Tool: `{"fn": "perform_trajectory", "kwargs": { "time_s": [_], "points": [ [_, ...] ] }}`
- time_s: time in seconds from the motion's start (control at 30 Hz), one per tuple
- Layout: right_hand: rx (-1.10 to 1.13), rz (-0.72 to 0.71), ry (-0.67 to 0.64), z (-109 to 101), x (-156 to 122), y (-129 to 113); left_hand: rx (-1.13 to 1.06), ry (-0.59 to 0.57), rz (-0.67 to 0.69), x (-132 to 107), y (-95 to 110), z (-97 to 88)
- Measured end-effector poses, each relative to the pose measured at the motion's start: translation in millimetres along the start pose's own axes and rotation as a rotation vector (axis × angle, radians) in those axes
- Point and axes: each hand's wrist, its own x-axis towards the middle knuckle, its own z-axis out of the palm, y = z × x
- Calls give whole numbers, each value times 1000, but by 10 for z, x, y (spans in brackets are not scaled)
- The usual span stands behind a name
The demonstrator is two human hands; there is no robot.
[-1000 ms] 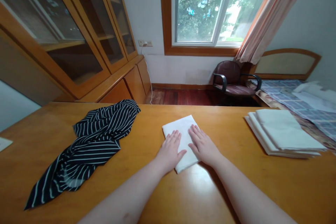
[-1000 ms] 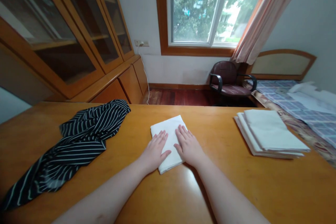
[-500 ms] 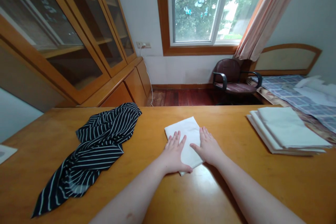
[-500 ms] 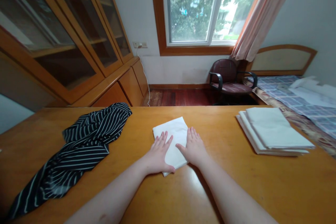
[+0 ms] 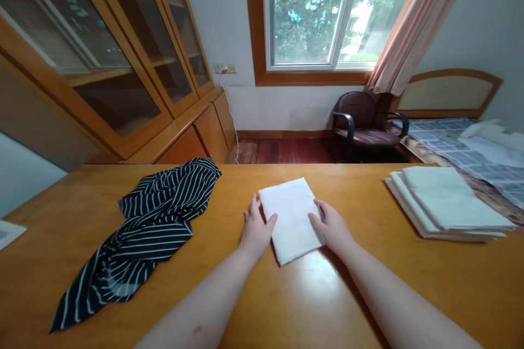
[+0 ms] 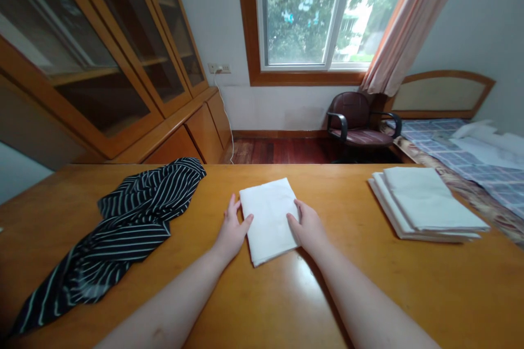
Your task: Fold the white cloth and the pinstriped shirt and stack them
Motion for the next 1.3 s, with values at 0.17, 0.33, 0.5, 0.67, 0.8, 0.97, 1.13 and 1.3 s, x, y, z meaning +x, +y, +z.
{"fn": "perform_trajectory", "kwargs": {
  "time_s": [0.17, 0.33, 0.5, 0.67, 0.8, 0.97, 1.13, 1.3],
  "points": [
    [200, 18, 21, 68, -3, 51, -790, -73, -160, 45, 50, -4],
    [354, -51, -96, 152, -59, 73, -979, -440, -399, 7, 118, -60],
    [576, -119, -173, 229, -73, 62, -962, -639, -413, 73, 58, -171],
    [851, -52, -231, 240, -100, -24, -958, -684, -463, 105, 45, -232],
    [922, 2, -290, 161, -168, -128, -959, -717, -513, 95, 68, -244],
    [1004, 88, -442, 37, -222, -216, -933, -711, -482, 88, 88, -295],
    [881, 241, -638, -7, -228, -214, -1005, -812, -528, 80, 81, -304],
    [1060, 281, -514, 35, -211, -208, -1003, -778, -563, 108, 59, -259]
  ]
}}
